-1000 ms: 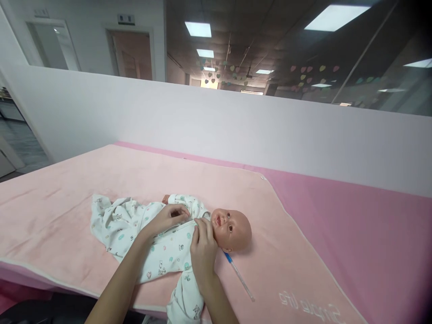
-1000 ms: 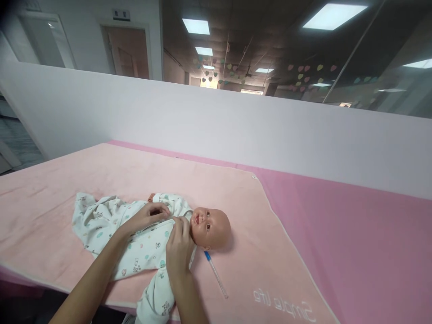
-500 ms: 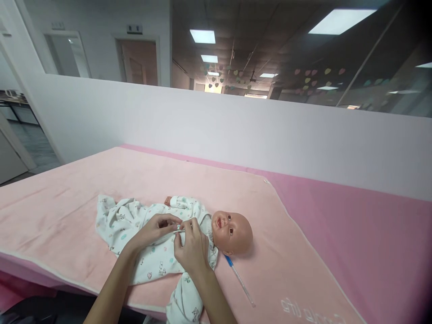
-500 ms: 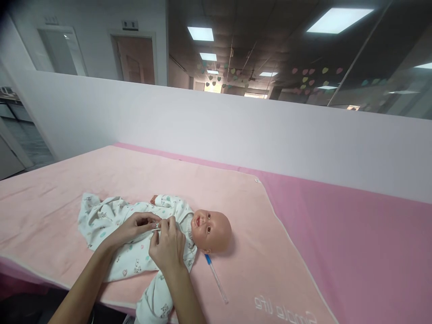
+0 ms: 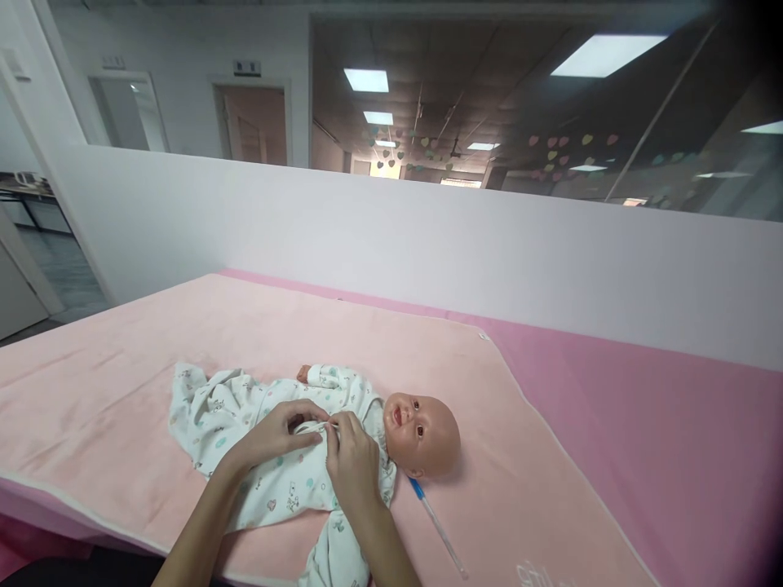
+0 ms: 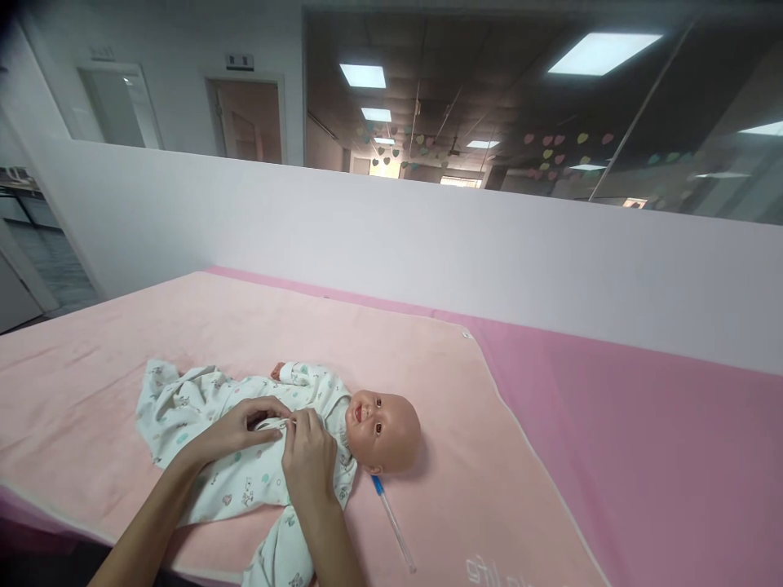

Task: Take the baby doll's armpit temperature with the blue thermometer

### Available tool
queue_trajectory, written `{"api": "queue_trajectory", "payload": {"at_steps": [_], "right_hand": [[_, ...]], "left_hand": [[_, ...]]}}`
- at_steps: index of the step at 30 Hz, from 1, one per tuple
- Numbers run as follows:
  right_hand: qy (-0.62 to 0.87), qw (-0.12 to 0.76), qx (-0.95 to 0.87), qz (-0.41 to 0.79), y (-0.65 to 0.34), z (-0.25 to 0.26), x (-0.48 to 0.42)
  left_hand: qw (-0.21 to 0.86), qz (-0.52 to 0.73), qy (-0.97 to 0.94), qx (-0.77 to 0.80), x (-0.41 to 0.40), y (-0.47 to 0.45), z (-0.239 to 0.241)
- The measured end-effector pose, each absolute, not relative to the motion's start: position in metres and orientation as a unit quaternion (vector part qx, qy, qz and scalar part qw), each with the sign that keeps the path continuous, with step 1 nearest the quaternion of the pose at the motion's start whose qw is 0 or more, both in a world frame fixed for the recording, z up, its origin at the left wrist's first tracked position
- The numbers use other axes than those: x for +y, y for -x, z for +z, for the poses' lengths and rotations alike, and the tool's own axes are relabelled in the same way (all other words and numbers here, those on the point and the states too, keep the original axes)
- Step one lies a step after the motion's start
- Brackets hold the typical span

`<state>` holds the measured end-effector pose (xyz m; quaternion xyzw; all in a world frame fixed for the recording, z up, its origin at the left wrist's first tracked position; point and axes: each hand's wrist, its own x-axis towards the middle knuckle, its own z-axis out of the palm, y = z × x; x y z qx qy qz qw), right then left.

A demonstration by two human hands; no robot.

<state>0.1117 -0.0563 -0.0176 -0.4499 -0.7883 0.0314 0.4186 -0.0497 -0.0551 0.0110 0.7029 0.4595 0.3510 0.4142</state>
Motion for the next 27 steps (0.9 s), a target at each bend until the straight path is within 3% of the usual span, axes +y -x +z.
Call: {"api": "queue_trajectory", "payload": {"at_steps": [18,27], "right_hand": [[0.446,0.456,-0.765,0.083,-0.110,-0.017,-0.057],[0.444,0.458,-0.764,0.096,-0.111,-0.016,-0.058]], "left_hand": [[0.305,0.326,-0.756,0.478,-0.055,0.047,0.010],[0.215,0.407,-0.713,0.529,-0.064,0.029,-0.004]]}}
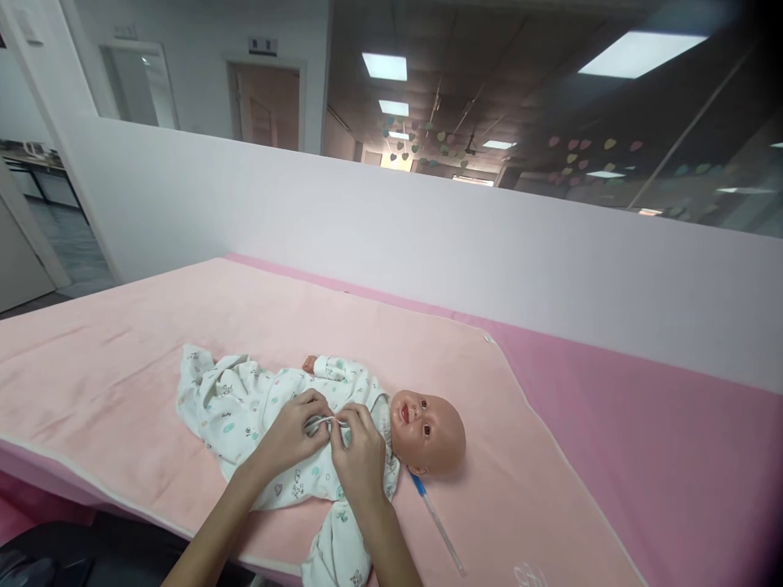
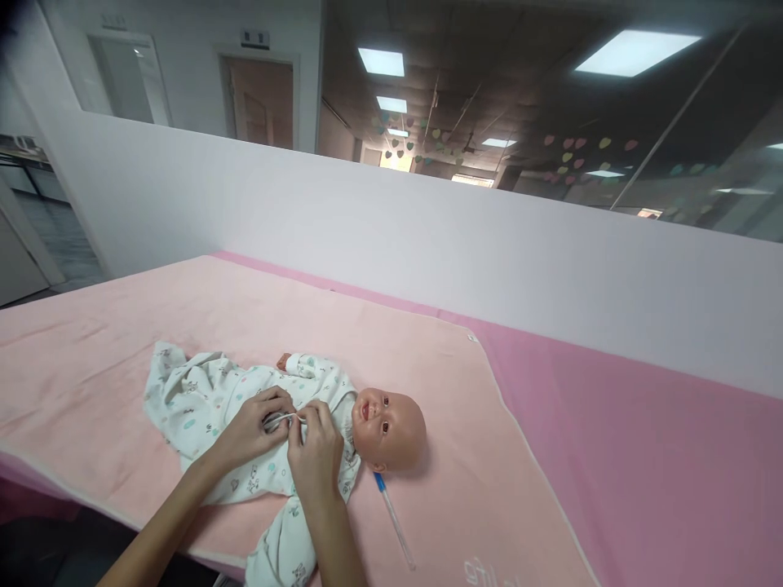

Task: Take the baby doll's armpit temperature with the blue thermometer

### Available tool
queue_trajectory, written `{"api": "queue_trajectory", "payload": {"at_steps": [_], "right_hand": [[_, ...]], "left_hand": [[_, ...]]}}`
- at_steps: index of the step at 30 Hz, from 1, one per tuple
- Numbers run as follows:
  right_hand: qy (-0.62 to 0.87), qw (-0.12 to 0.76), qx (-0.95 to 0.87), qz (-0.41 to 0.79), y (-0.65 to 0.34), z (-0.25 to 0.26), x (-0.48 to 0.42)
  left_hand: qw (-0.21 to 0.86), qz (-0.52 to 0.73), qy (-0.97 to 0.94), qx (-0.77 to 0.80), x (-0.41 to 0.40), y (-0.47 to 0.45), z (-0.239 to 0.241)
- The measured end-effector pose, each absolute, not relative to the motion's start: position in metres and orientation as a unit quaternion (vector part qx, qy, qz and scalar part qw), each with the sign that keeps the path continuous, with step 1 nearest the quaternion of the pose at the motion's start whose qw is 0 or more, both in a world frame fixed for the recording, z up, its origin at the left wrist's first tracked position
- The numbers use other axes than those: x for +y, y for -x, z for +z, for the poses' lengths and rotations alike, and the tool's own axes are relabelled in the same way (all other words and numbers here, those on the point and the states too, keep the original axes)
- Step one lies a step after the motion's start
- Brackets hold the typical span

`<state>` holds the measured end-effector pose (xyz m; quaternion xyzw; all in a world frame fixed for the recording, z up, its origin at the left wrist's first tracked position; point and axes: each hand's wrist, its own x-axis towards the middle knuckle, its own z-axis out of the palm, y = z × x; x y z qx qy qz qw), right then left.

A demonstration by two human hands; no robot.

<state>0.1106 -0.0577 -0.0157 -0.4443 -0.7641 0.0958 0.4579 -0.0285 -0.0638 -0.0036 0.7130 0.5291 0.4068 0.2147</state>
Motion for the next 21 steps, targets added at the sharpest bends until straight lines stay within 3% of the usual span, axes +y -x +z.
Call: {"api": "queue_trajectory", "payload": {"at_steps": [21], "right_hand": [[0.440,0.456,-0.765,0.115,-0.1125,-0.0188,-0.0578]], "left_hand": [[0.336,0.418,-0.676,0.505,-0.0675,0.0360,0.0009]]}}
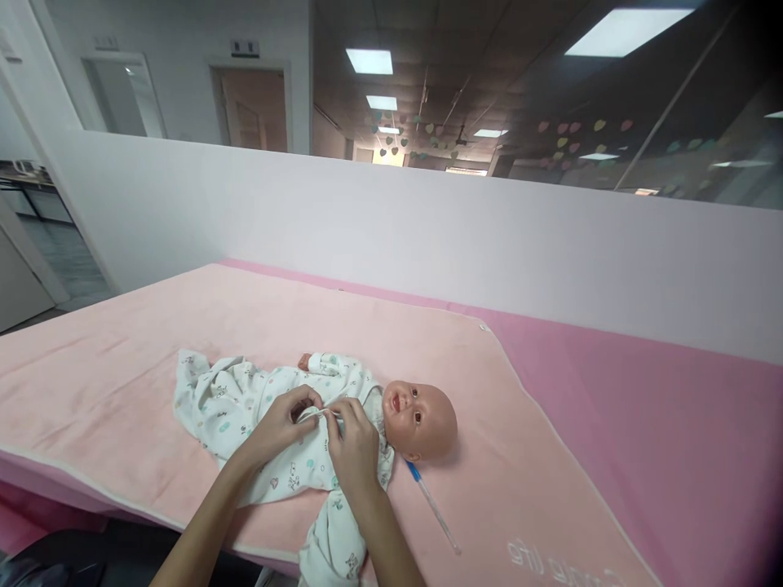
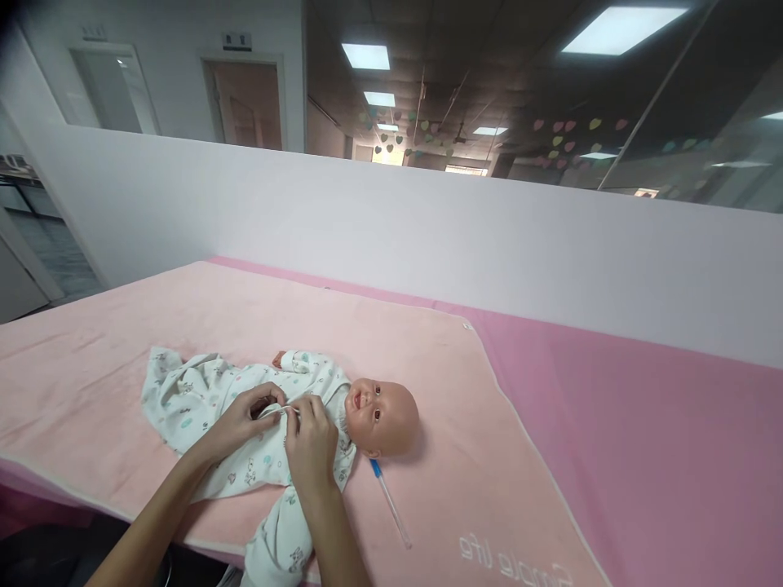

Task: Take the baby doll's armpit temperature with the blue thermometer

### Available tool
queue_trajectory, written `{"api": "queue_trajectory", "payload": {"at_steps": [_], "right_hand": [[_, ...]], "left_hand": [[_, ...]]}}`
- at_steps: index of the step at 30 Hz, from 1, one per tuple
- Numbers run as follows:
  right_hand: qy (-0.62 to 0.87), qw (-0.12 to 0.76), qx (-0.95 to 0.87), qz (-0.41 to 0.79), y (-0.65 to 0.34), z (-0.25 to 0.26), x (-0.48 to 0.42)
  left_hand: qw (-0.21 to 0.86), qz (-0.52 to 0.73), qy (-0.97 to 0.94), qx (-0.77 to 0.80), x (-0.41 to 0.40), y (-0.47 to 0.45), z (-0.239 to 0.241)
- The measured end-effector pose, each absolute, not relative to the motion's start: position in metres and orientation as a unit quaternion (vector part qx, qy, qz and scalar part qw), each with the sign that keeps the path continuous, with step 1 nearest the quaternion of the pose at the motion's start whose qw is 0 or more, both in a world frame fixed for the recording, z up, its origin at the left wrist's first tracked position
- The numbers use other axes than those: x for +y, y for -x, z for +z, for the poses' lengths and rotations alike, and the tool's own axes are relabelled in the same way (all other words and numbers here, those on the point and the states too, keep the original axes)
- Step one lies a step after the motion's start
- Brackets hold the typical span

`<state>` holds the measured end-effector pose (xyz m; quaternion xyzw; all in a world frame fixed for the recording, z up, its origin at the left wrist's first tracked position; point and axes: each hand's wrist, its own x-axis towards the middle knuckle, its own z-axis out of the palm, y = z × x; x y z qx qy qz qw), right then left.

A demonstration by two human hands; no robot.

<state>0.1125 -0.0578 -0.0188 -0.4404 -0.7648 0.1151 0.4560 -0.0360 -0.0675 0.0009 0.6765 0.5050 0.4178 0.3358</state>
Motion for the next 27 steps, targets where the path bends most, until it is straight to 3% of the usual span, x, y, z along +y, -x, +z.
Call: {"api": "queue_trajectory", "payload": {"at_steps": [10,27], "right_hand": [[0.455,0.448,-0.766,0.076,-0.1100,-0.0199,-0.0577],[0.459,0.439,-0.770,0.066,-0.1093,-0.0237,-0.0571]], "left_hand": [[0.268,0.431,-0.678,0.531,-0.0652,0.0358,-0.0041],[0.269,0.395,-0.704,0.525,-0.0649,0.0359,-0.0016]]}}
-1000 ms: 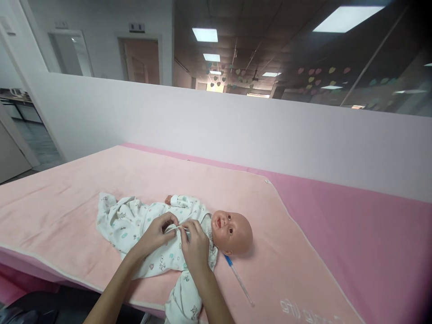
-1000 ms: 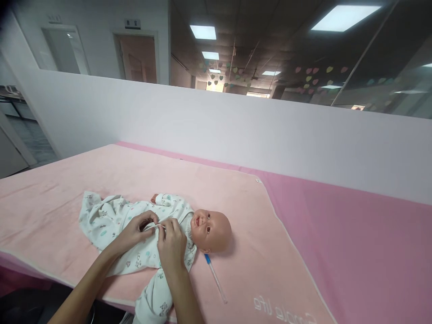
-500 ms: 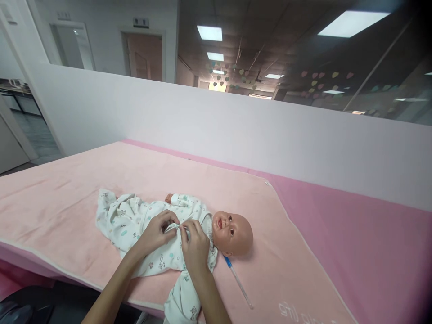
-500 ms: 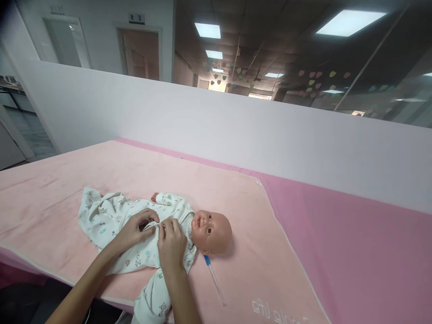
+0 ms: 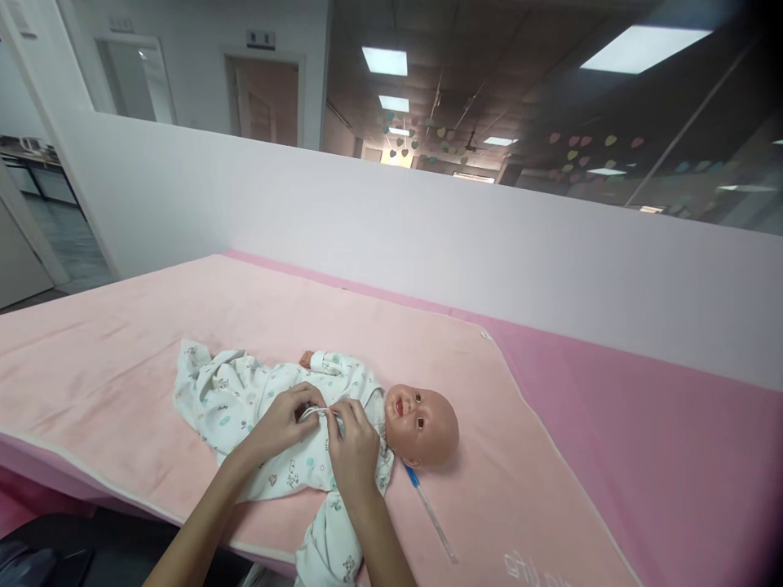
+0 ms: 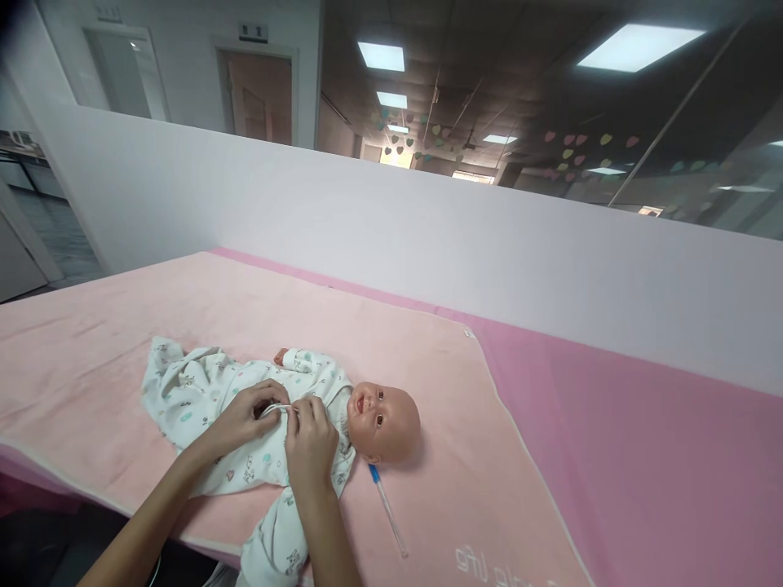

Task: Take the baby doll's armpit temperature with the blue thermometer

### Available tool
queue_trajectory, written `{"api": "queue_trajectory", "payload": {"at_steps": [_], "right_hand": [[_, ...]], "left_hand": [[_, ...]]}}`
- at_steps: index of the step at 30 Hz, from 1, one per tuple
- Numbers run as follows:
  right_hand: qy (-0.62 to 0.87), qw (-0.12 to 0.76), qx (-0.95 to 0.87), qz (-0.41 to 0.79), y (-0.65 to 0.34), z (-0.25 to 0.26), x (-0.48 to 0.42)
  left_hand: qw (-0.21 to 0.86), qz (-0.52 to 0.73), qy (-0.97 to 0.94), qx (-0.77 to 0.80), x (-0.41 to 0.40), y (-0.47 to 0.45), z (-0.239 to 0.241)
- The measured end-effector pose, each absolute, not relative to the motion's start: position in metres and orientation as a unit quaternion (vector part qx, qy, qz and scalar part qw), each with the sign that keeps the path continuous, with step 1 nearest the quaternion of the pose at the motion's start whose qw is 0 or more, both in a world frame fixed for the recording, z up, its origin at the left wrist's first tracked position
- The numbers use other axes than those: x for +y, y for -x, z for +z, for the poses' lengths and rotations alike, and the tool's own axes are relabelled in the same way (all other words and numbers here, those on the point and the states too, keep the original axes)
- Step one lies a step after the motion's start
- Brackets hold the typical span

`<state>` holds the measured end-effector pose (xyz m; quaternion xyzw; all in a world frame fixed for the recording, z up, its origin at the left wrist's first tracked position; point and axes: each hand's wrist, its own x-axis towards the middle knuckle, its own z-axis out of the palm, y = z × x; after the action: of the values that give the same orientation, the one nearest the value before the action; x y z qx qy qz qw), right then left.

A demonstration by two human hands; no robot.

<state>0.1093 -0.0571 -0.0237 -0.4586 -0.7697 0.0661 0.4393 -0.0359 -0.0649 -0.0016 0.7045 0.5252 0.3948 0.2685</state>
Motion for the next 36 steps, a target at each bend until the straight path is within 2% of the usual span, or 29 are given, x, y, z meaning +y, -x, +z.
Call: {"api": "queue_trajectory", "payload": {"at_steps": [10,22,27,36], "right_hand": [[0.455,0.440,-0.771,0.069,-0.110,-0.022,-0.058],[0.458,0.446,-0.764,0.083,-0.110,-0.020,-0.060],[0.457,0.419,-0.781,0.076,-0.111,-0.019,-0.061],[0.471,0.414,-0.776,0.062,-0.110,-0.021,-0.061]], "left_hand": [[0.316,0.361,-0.720,0.502,-0.068,0.040,0.005],[0.343,0.393,-0.689,0.503,-0.070,0.040,0.008],[0.374,0.420,-0.662,0.496,-0.072,0.038,0.009],[0.351,0.447,-0.638,0.520,-0.068,0.033,0.002]]}}
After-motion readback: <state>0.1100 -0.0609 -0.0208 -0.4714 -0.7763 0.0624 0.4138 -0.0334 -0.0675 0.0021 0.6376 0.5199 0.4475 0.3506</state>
